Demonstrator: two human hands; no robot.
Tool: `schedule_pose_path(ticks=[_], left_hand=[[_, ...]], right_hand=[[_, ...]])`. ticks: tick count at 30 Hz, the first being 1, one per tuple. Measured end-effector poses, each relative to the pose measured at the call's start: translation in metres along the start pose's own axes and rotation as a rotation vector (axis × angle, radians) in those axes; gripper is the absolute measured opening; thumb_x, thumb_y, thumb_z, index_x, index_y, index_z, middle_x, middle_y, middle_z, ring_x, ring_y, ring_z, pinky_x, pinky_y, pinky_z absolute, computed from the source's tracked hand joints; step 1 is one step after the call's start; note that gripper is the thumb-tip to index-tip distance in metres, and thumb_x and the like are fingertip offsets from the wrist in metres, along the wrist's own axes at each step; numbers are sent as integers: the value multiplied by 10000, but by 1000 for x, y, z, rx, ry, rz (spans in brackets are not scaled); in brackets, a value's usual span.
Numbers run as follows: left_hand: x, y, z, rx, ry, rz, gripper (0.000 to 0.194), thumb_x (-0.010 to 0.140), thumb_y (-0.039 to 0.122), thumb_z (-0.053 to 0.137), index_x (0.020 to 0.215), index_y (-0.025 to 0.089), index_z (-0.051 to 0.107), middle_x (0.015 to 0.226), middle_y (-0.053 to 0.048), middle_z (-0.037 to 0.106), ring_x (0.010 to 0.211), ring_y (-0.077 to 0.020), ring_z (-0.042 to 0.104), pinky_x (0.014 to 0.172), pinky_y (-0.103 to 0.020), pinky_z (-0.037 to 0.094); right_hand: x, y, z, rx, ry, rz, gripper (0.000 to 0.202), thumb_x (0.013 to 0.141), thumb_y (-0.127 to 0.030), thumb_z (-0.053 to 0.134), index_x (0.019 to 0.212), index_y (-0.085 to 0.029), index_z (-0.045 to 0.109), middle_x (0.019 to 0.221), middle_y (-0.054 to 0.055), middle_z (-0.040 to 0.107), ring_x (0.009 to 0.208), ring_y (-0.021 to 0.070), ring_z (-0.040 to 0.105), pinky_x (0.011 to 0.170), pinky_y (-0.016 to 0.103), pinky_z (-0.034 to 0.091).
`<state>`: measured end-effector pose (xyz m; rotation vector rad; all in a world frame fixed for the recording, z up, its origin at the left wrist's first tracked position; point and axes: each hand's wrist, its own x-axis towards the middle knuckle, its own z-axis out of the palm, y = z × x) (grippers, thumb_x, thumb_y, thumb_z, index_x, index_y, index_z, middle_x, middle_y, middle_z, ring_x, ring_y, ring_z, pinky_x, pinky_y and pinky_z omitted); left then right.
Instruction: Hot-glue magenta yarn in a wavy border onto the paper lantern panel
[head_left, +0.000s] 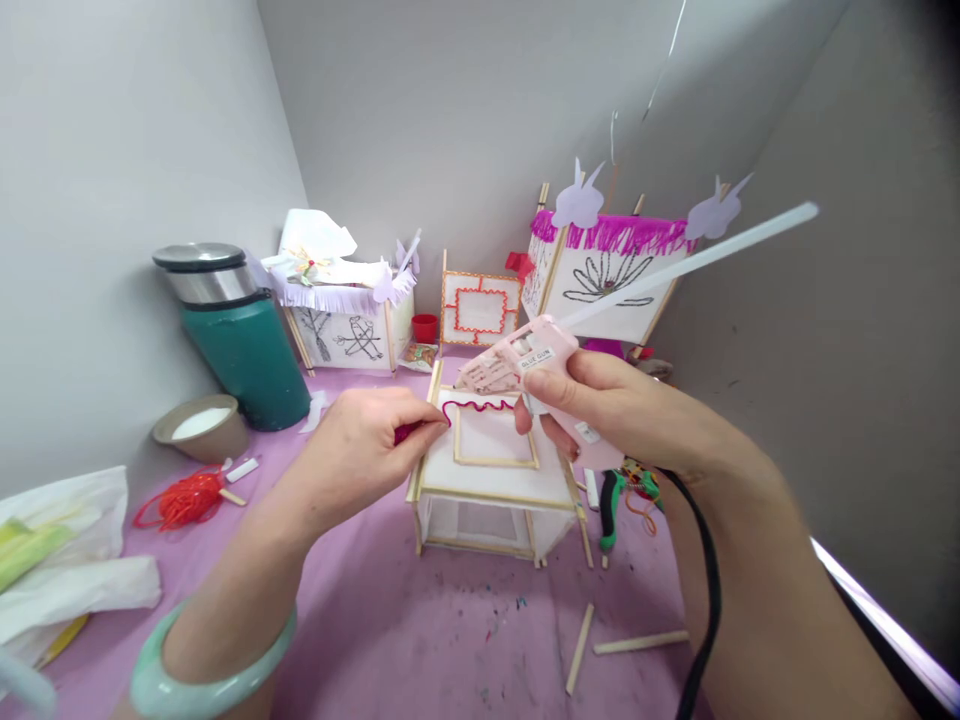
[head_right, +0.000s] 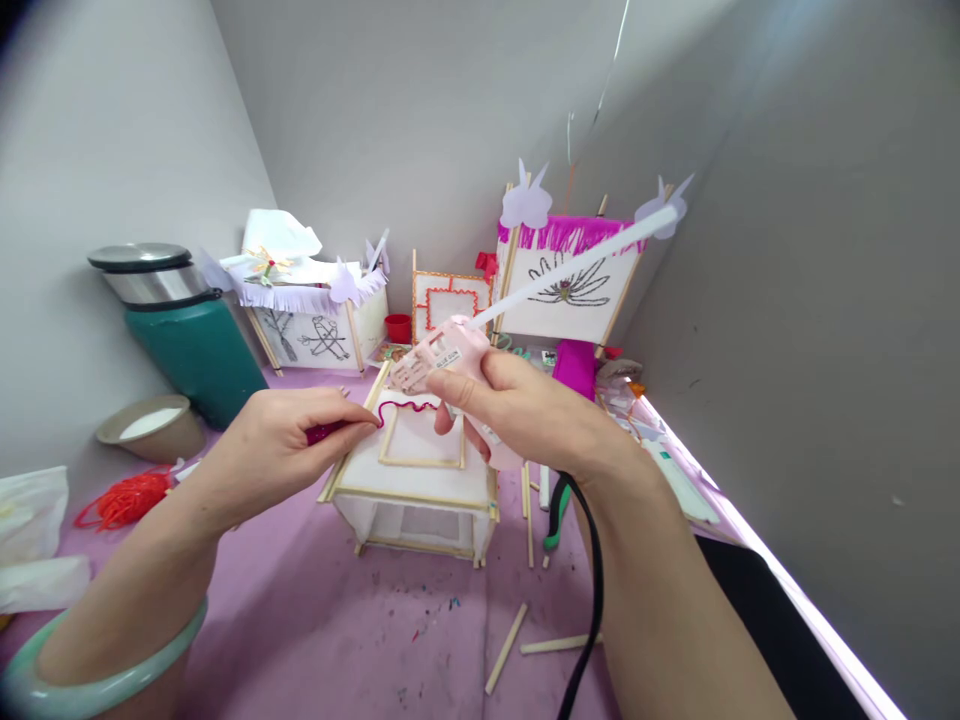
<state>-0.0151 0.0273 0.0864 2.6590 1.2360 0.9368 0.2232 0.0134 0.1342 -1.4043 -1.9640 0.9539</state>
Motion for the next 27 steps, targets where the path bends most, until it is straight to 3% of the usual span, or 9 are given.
schedule_pose_path(ticks=[3, 7, 13, 27], left_hand=[[0, 0, 0, -1, -1, -9, 206, 884, 264, 533, 832, 224, 729, 760, 12, 713, 664, -112, 614, 593, -230, 423], [0, 0, 0, -3, -1, -13, 203, 884, 265, 536, 832, 222, 728, 766, 13, 714, 668, -112, 614, 598, -233, 423], [0, 0, 1, -6, -1, -16, 204, 885, 270, 535, 842, 224, 729, 788, 11, 724, 682, -119, 623, 611, -239, 433], [-1, -3, 2, -3, 10, -5, 196, 878, 266, 546, 847, 219, 734, 788, 19, 722, 683, -112, 622, 614, -230, 423]], right_hand=[[0, 1, 0, -102, -1, 40, 570, 801, -738, 453, 792, -205, 654, 704, 9, 606, 611, 148, 542, 561, 264, 390], [-1, -2, -2, -206, -39, 66, 578, 817, -736, 426, 737, -210, 654, 656, -3, 580, 597, 137, 525, 539, 261, 364], [-1, -2, -3, -229, -69, 34, 558, 837, -704, 433, 755, -207, 672, 667, 0, 572, 597, 132, 508, 556, 264, 376], [-2, -3, -2, -260, -93, 61, 675, 776, -812, 365, 739, -207, 662, 643, -7, 563, 569, 118, 486, 519, 259, 365]])
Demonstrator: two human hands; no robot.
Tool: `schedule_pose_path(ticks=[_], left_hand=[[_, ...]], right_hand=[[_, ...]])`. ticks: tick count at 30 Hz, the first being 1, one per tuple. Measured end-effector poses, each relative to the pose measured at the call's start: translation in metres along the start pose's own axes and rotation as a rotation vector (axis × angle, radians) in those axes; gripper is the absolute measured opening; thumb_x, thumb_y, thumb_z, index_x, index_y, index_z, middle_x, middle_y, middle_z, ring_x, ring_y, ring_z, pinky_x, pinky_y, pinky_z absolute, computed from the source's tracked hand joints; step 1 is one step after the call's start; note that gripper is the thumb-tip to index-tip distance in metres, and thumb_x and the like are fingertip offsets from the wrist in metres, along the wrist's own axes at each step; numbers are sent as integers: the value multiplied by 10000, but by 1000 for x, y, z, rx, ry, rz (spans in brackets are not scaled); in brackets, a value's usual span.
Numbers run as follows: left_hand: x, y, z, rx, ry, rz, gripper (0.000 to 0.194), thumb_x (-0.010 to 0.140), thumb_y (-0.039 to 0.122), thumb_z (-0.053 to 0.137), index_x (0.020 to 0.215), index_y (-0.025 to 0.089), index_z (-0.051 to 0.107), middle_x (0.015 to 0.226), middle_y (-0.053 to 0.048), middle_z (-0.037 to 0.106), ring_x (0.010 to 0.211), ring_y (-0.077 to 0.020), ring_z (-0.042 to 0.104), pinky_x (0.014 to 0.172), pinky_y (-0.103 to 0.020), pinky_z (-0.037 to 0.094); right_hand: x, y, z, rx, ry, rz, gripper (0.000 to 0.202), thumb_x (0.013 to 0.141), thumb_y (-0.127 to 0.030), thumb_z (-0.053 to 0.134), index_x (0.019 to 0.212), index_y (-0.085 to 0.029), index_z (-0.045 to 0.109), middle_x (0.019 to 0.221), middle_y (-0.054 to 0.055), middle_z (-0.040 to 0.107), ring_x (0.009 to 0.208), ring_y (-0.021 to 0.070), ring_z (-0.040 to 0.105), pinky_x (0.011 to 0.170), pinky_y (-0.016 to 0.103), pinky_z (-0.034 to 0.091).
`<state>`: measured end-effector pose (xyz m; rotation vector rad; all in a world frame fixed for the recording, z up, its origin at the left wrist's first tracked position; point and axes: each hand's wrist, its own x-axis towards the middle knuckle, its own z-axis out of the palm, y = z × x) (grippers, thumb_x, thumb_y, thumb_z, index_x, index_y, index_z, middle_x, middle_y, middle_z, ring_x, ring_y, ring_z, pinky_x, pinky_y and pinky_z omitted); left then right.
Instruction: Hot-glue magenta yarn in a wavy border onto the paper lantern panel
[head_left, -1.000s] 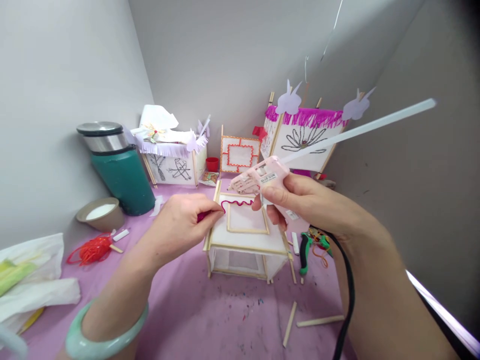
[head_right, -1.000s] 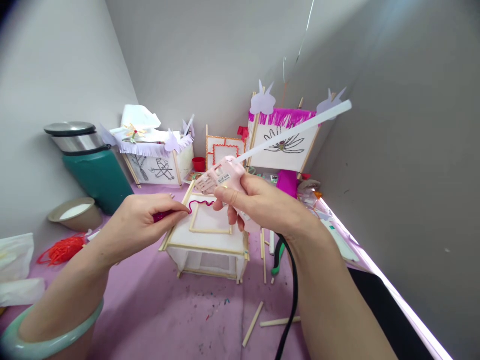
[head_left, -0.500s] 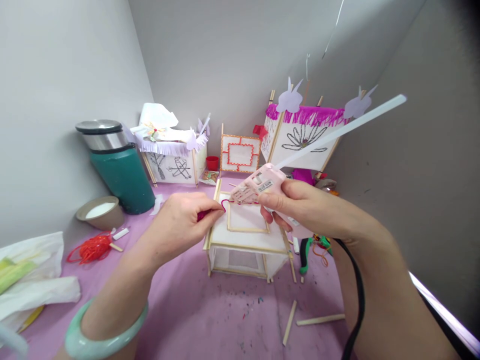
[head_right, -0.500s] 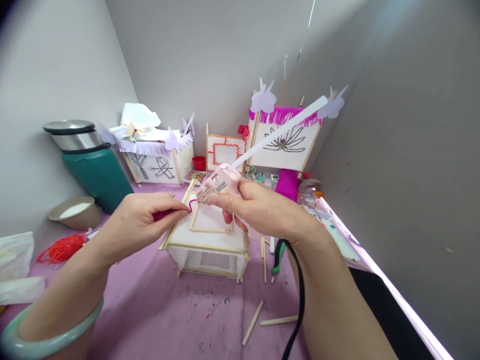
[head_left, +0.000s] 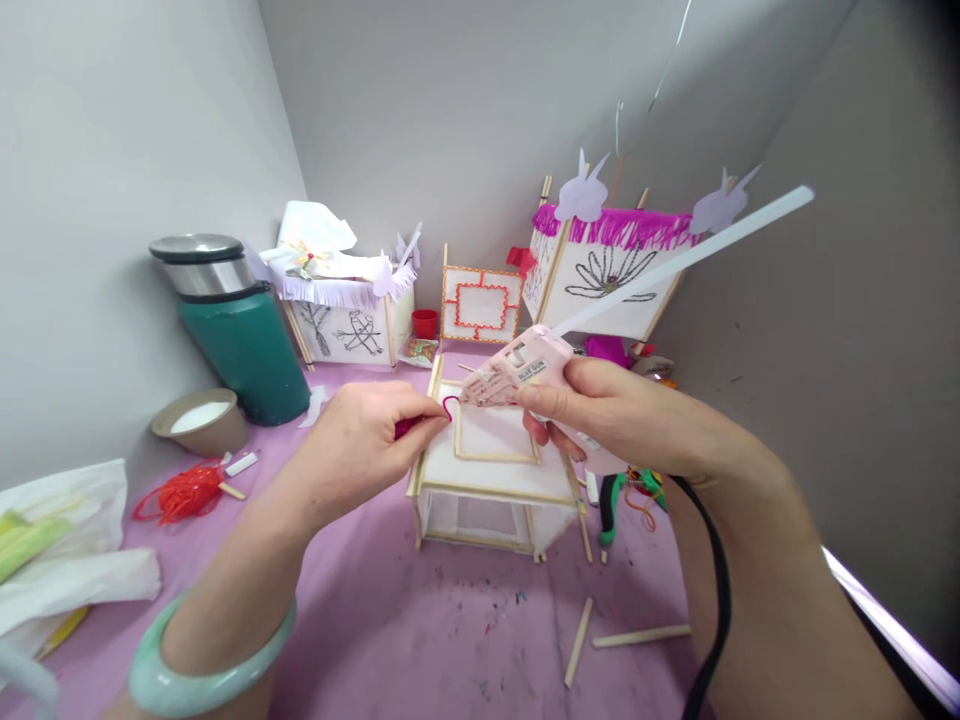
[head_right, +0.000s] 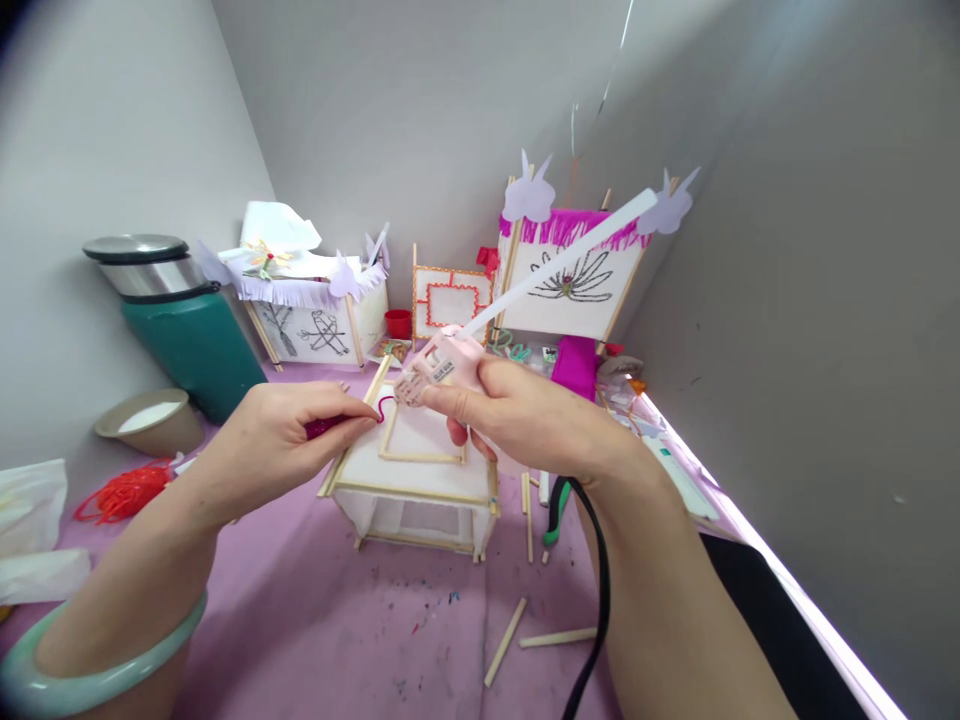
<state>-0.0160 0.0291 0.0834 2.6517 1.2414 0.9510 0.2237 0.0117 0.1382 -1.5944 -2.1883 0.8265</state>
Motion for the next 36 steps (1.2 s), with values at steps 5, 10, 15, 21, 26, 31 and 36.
schedule_pose_path(ticks=[5, 10, 15, 21, 26, 31, 36], left_hand=[[1, 1, 0, -3, 1, 6, 198, 874, 251, 546, 835, 212, 736, 777, 19, 722, 671, -107, 620, 606, -226, 418], [0, 1, -1, -2, -4, -4, 197, 874, 250, 547, 840, 210, 736, 770, 20, 720, 669, -103, 616, 604, -225, 413], [0, 1, -1, 2, -2, 3, 198, 873, 248, 547, 830, 207, 736, 782, 17, 723, 674, -102, 618, 605, -223, 413], [0, 1, -1, 3, -4, 5, 201, 876, 251, 545, 837, 209, 738, 784, 15, 724, 679, -104, 622, 607, -226, 415], [0, 0, -1, 3, 5, 8, 192, 872, 254, 553, 844, 211, 738, 784, 17, 726, 683, -110, 628, 615, -230, 421], [-1, -1, -1, -5, 3, 3, 191, 871, 255, 555, 848, 209, 739, 781, 15, 726, 683, -111, 631, 614, -232, 426], [0, -1, 0, -7, 8, 13, 188, 869, 255, 558, 843, 212, 739, 776, 18, 725, 678, -109, 631, 610, -231, 429]], right_hand=[[1, 3, 0, -6, -5, 24, 671, 761, -823, 369, 745, -218, 660, 671, -9, 567, 588, 122, 495, 531, 259, 370], [2, 4, 0, -13, 2, 21, 677, 755, -829, 367, 743, -221, 665, 679, -10, 577, 612, 126, 510, 559, 259, 386], [0, 1, -1, -7, 8, 21, 680, 761, -824, 368, 743, -211, 665, 650, -14, 576, 574, 114, 497, 519, 252, 375], [-1, -1, 0, -5, -7, 23, 683, 772, -814, 366, 737, -202, 668, 631, -14, 569, 552, 108, 480, 502, 252, 370], [0, 1, 1, -20, 12, 41, 688, 746, -829, 386, 740, -206, 676, 652, -11, 569, 564, 113, 491, 508, 253, 378], [-1, 0, 0, -34, 26, 36, 692, 759, -824, 371, 741, -203, 675, 654, -7, 565, 567, 115, 496, 519, 254, 386], [-1, 1, 0, -19, -23, -2, 677, 797, -795, 350, 756, -198, 668, 640, -2, 566, 547, 117, 491, 482, 255, 368]])
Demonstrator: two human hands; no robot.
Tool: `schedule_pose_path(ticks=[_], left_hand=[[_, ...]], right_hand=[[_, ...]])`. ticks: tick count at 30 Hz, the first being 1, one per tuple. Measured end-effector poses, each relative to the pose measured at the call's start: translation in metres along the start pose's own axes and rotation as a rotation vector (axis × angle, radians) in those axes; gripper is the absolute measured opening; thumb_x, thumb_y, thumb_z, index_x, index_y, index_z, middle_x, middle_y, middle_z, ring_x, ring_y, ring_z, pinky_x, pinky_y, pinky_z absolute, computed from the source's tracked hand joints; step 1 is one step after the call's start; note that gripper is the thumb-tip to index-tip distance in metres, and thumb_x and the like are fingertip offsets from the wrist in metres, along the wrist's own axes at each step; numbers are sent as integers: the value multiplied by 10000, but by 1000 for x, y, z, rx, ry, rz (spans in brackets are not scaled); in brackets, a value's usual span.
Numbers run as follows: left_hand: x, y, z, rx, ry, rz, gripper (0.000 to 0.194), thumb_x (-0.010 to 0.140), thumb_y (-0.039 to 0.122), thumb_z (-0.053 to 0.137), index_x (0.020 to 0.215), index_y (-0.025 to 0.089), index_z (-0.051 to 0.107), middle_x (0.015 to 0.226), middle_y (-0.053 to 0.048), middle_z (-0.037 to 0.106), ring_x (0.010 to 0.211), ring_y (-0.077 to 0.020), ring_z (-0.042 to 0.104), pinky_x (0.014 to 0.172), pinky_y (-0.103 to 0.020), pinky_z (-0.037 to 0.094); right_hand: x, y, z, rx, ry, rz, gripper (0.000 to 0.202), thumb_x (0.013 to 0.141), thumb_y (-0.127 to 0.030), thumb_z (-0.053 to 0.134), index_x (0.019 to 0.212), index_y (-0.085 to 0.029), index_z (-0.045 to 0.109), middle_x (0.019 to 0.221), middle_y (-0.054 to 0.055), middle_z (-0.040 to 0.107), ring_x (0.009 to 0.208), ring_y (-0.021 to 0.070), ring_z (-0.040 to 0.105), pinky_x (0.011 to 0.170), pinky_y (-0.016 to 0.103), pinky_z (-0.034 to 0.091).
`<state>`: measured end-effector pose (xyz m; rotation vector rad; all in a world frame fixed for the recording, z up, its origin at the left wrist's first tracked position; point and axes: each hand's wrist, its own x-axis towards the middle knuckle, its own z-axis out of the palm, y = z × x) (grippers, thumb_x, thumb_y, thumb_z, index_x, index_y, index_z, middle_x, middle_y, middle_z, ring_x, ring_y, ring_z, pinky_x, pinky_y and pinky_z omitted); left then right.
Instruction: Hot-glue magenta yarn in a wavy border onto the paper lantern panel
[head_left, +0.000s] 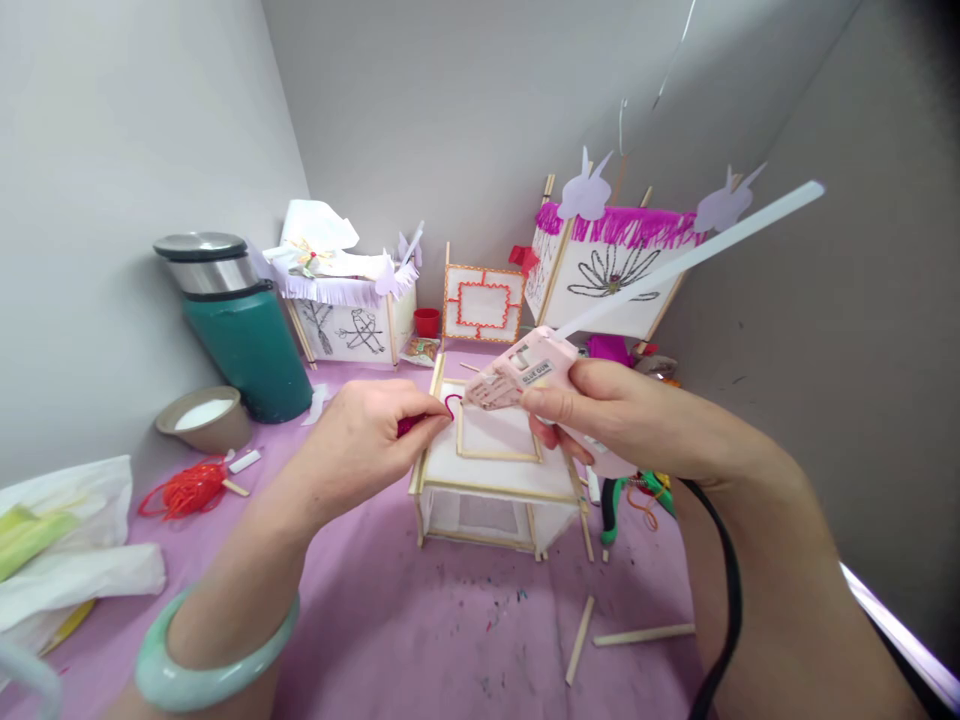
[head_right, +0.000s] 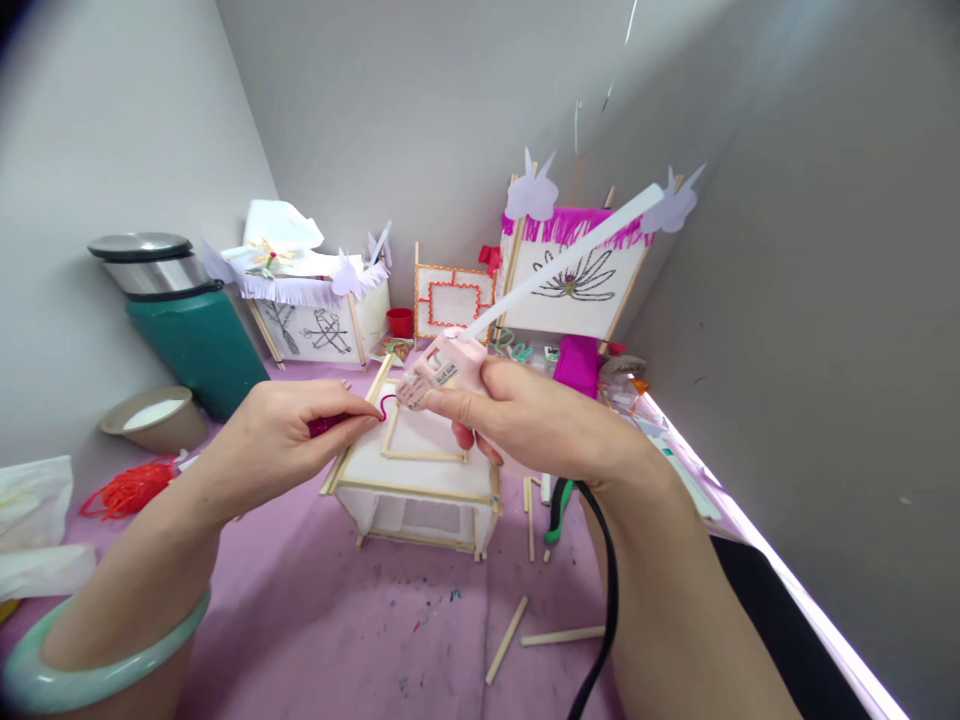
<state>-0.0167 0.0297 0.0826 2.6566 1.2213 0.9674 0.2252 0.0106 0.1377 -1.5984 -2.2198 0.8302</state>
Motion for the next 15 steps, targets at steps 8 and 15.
schedule_pose_path(ticks=[8, 15], left_hand=[[0, 2, -1, 12, -1, 1, 191, 872, 255, 551, 843, 222, 737, 783, 18, 729, 677, -113, 633, 614, -232, 443], [0, 2, -2, 34, 2, 13, 198, 875, 257, 542, 841, 227, 734, 802, 7, 739, 692, -128, 647, 617, -234, 453]], right_hand=[[-5, -1, -1, 38, -10, 27, 589, 808, -743, 428, 714, -199, 634, 626, -11, 567, 548, 116, 505, 480, 243, 373], [-4, 0, -3, 115, 19, 32, 603, 792, -758, 431, 756, -193, 637, 672, 6, 579, 592, 132, 508, 536, 257, 374]])
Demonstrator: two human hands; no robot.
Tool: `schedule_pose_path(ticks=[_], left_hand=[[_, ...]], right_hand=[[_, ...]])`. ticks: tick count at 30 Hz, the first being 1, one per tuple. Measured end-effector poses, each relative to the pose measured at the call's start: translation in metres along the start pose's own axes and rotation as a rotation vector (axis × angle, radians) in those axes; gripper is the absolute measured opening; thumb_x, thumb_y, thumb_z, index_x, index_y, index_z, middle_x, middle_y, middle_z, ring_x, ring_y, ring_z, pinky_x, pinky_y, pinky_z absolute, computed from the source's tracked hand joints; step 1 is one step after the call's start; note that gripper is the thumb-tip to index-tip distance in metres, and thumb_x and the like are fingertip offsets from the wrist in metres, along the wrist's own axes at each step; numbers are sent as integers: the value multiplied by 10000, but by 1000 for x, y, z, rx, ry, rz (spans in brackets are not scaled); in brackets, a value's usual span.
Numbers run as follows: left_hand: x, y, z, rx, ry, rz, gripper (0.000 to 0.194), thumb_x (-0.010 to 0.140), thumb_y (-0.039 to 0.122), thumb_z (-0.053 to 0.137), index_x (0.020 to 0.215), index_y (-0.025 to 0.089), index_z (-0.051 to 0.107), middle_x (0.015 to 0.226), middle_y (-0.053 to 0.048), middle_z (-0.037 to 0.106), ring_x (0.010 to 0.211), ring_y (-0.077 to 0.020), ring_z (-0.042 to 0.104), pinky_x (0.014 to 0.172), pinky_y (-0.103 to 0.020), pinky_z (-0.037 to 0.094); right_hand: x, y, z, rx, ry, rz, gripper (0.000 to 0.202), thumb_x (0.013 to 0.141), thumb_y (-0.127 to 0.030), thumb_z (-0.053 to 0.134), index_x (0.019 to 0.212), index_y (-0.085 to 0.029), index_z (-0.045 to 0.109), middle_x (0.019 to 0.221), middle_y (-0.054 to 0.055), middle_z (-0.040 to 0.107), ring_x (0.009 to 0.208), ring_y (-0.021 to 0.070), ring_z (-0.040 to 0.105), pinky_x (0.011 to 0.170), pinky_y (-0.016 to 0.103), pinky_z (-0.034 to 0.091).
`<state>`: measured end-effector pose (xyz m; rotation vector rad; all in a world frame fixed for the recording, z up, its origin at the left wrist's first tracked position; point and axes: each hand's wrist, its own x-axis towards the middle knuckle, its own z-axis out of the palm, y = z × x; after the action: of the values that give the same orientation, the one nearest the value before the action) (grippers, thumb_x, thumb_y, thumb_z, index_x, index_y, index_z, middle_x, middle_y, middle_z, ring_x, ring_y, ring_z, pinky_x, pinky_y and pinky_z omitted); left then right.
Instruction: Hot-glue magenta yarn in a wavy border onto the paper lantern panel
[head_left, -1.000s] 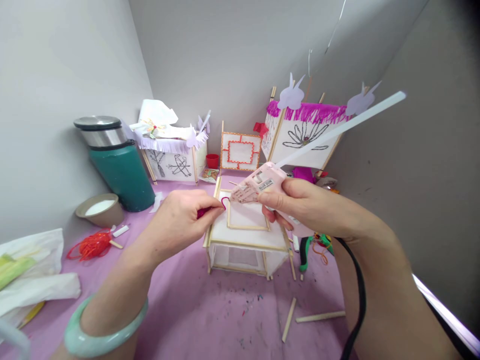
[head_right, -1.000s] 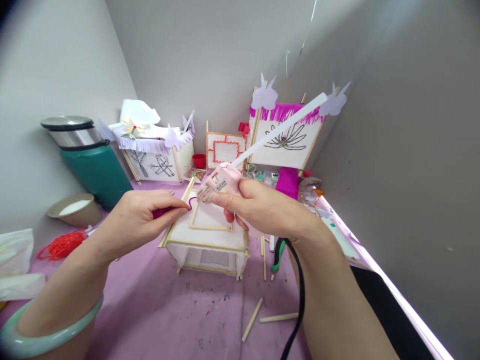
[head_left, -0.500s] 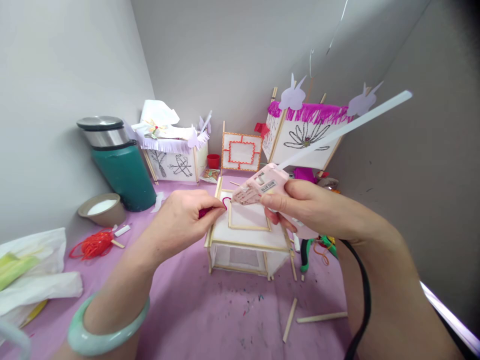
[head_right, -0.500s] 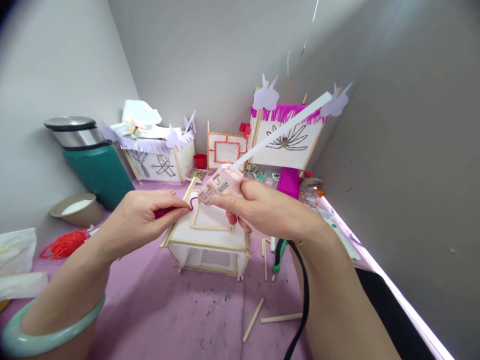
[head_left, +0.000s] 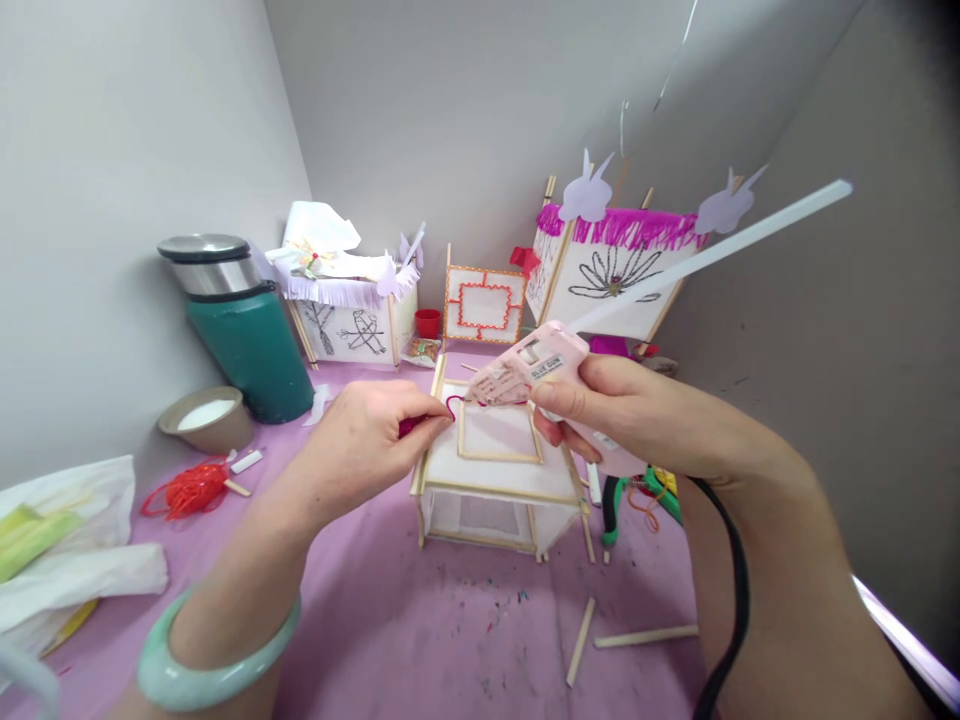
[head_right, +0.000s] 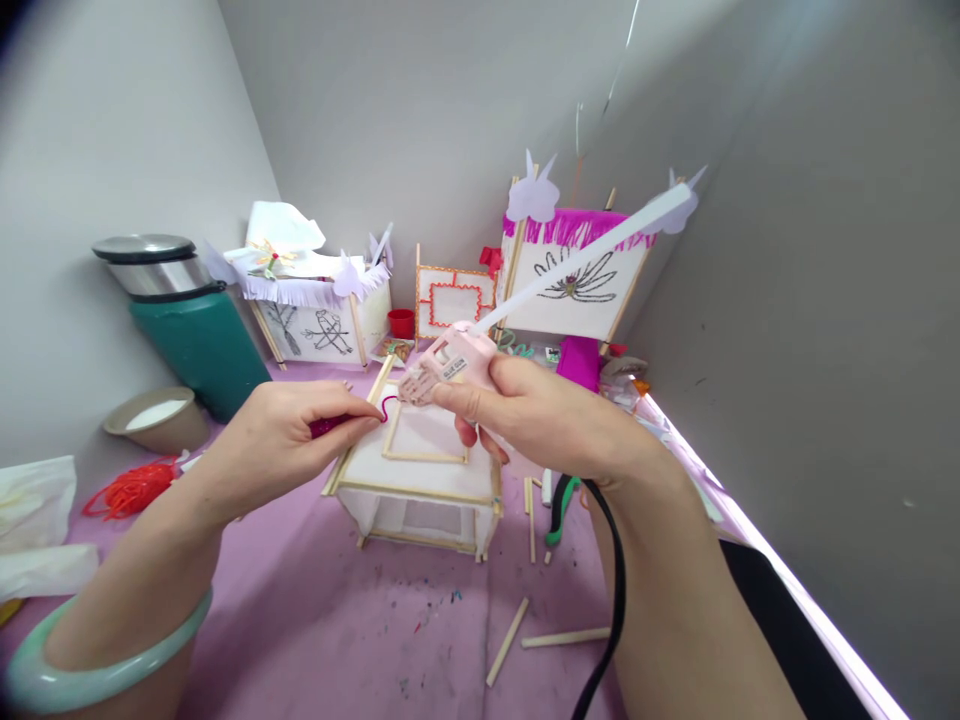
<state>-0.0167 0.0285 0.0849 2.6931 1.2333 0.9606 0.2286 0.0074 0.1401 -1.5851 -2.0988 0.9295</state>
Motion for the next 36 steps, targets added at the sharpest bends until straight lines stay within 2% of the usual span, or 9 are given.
schedule_pose_path(ticks=[7, 13, 18, 22, 29, 36], left_hand=[[-1, 2, -2, -17, -16, 14, 211, 888, 258, 536, 875, 241, 745, 842, 20, 750, 711, -117, 655, 630, -219, 456], [0, 2, -1, -34, -18, 52, 200, 881, 236, 548, 895, 256, 747, 836, 28, 749, 703, -108, 653, 627, -209, 457], [1, 3, 0, 5, -42, 37, 206, 886, 263, 546, 894, 269, 751, 830, 29, 749, 695, -115, 655, 612, -220, 449], [2, 5, 0, 31, -49, 14, 207, 887, 284, 548, 919, 292, 752, 857, 27, 755, 718, -131, 669, 624, -232, 456], [4, 9, 0, 92, -70, -15, 216, 886, 305, 543, 951, 315, 749, 812, 29, 751, 660, -133, 654, 605, -249, 456], [5, 10, 0, 113, -59, -10, 211, 888, 305, 538, 922, 301, 747, 824, 10, 735, 677, -141, 635, 620, -265, 449]], right_hand=[[-2, -6, 1, 35, 43, -38, 591, 791, -758, 438, 712, -197, 608, 651, -16, 568, 618, 125, 517, 579, 247, 372], [1, -10, 3, -15, 74, -38, 572, 802, -735, 450, 663, -200, 600, 597, -11, 548, 559, 126, 515, 513, 254, 350], [1, -10, 2, -18, 50, -18, 560, 801, -725, 463, 675, -202, 620, 628, 2, 565, 576, 131, 515, 524, 261, 370], [1, -10, 2, -12, 24, -83, 543, 823, -702, 456, 716, -212, 663, 607, -8, 549, 549, 120, 501, 503, 250, 360], [2, -11, 2, 51, -24, -97, 533, 836, -674, 468, 698, -193, 652, 565, -1, 557, 536, 127, 541, 503, 240, 392], [2, -10, 0, 37, -21, -62, 532, 817, -678, 485, 611, -197, 585, 546, -6, 516, 505, 122, 503, 470, 248, 348]])
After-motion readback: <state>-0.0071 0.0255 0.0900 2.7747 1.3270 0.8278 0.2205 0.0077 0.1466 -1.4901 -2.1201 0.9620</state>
